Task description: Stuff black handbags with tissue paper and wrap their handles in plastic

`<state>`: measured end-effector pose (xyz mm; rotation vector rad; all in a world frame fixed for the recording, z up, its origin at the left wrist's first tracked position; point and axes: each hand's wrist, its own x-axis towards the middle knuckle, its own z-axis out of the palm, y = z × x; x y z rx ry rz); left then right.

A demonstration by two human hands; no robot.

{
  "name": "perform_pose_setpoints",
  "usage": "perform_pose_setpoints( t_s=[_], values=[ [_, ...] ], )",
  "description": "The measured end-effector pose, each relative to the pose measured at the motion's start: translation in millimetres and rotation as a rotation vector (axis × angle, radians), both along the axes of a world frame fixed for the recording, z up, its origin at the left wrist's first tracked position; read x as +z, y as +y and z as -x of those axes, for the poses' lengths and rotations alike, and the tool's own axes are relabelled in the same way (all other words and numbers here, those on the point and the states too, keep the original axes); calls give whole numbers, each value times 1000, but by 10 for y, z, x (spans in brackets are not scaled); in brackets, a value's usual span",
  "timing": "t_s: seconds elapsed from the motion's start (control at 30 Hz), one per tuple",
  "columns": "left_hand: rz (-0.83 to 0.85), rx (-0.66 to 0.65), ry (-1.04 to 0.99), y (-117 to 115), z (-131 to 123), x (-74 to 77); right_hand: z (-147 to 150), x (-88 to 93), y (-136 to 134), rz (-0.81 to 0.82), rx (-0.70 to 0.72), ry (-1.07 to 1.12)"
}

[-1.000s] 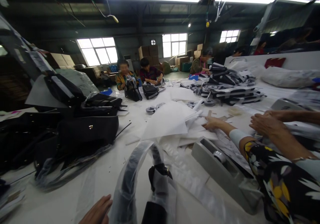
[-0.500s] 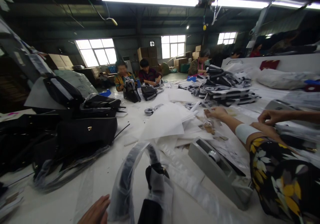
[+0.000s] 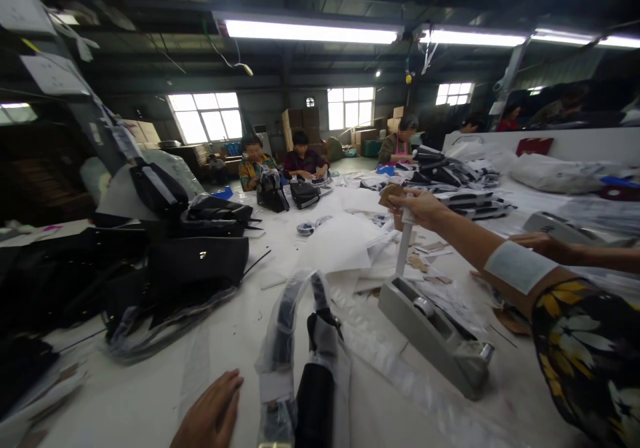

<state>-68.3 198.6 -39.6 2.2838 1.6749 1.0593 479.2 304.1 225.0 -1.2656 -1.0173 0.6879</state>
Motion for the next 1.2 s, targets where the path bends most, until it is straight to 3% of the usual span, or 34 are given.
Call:
perform_pose_setpoints(
  t_s=[0.27,0.43,0.53,0.7,0.77,0.87,1.0,1.1,1.2],
  values=[
    [41,-65,-20,-117,-69,79,1183,564,6,-89,339,12],
    [239,-57,-395,-111,-100,195,1959,643,-26,-42,505,-3],
    [278,-35,-563,-7,-135,450,2455,607,-152,10,663,-131],
    [137,-139,-717,96,-220,1205,3114,522,-417,77,1045,-727],
    [90,-226,-742,55,-217,1422,3268,501,-520,82,1145,-939],
    [176,-245,-673,-64,-119,1451,3371,496,-687,17,1049,-1128],
    [268,-112,-564,-258,194,1147,3306,552,-1055,-187,797,-1138],
    [272,17,-467,-399,463,976,3115,582,-1532,-379,662,-1005],
    [296,71,-368,-522,609,915,2835,474,-2115,-517,502,-999]
  ],
)
